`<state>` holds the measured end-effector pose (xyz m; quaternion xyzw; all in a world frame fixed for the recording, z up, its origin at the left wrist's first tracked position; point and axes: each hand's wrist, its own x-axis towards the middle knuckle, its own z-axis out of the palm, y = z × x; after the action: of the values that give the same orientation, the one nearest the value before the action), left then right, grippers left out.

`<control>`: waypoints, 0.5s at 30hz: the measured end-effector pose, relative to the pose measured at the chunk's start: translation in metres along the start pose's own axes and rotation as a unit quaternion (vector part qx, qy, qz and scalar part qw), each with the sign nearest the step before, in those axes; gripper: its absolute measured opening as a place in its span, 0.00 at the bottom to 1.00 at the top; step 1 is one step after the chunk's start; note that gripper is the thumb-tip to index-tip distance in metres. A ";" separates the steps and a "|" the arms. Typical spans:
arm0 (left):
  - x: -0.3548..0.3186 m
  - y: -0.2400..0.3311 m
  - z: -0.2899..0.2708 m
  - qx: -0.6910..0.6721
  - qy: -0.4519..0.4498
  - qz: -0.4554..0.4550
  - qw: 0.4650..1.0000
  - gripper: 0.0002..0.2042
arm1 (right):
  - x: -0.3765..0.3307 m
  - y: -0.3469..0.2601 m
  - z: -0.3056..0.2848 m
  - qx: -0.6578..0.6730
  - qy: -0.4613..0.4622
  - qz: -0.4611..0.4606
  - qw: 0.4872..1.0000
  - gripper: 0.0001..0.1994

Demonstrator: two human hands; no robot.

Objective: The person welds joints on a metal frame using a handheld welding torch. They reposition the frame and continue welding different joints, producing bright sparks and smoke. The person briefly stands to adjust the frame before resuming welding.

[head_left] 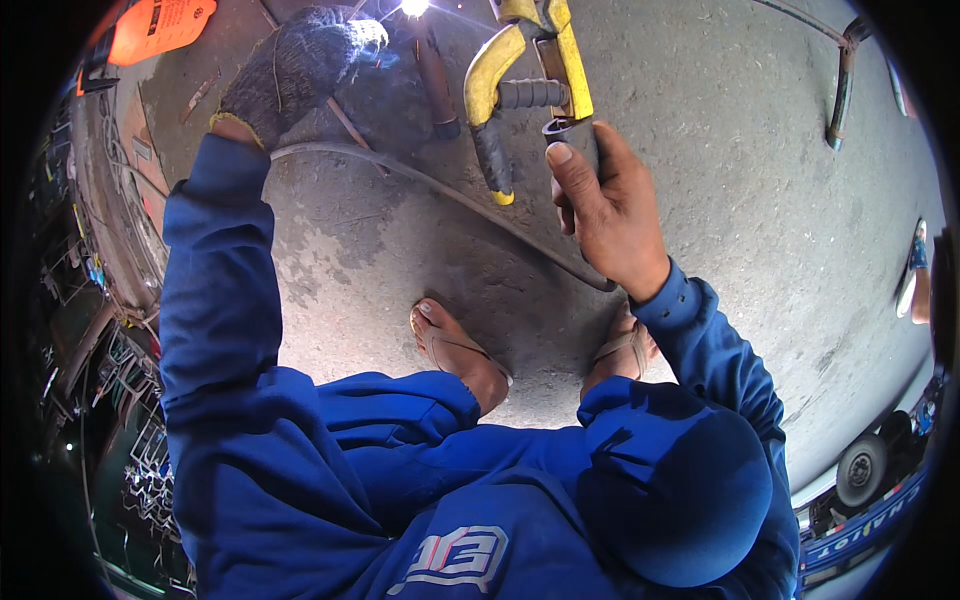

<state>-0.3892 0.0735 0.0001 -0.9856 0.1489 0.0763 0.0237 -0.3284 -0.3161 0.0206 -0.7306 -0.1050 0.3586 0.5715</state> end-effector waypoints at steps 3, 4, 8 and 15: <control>0.006 0.002 -0.010 0.024 -0.059 0.019 0.998 0.20 | -0.003 -0.002 -0.001 0.047 -0.018 0.035 0.998 0.21; 0.006 0.005 -0.015 0.032 -0.070 0.023 0.997 0.21 | -0.004 -0.003 -0.002 0.052 -0.010 0.032 0.998 0.20; 0.008 0.012 -0.027 -0.033 -0.032 -0.006 0.999 0.24 | -0.002 -0.004 -0.006 0.036 0.002 0.030 0.999 0.20; 0.008 0.005 -0.021 0.005 0.003 0.080 0.997 0.24 | 0.001 -0.002 -0.003 0.032 0.012 0.027 0.999 0.21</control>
<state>-0.3798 0.0651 0.0196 -0.9706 0.2279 0.0744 0.0223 -0.3251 -0.3174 0.0221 -0.7190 -0.0668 0.3683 0.5855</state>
